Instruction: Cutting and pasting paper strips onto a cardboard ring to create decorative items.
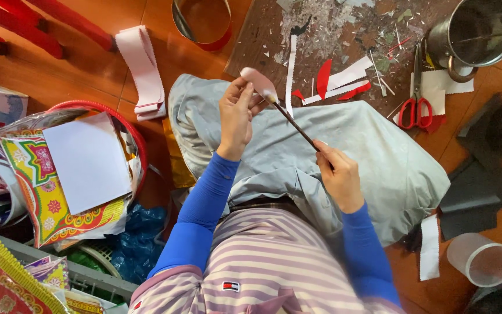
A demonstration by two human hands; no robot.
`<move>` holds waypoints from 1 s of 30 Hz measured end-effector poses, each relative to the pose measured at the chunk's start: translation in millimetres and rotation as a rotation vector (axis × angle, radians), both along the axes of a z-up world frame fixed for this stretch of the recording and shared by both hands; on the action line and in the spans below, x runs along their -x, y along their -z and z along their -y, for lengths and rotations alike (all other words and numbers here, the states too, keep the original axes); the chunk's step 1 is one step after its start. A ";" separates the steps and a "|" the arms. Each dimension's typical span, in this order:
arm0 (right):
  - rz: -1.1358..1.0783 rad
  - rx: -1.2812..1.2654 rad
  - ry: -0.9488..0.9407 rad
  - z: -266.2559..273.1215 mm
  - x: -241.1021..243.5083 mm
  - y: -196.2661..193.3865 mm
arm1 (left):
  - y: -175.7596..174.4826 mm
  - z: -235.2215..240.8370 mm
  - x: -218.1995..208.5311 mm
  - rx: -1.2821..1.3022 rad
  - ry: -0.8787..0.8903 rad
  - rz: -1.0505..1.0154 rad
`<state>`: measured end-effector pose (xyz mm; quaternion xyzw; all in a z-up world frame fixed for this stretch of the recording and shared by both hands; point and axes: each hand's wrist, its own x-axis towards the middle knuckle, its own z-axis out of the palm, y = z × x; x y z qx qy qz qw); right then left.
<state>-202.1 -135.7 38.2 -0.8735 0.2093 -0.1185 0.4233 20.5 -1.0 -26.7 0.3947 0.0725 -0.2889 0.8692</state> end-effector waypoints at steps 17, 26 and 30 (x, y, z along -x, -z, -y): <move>-0.065 -0.014 0.018 -0.9 13.8 11.6 | 17.2 -1.1 -2.4 -0.048 -0.050 -0.010; -0.030 -0.045 0.046 2.5 5.8 5.9 | 11.4 -1.9 3.0 -0.093 -0.038 -0.004; -0.035 -0.018 0.041 5.8 3.0 5.9 | 15.0 -0.7 5.6 -0.130 -0.022 0.018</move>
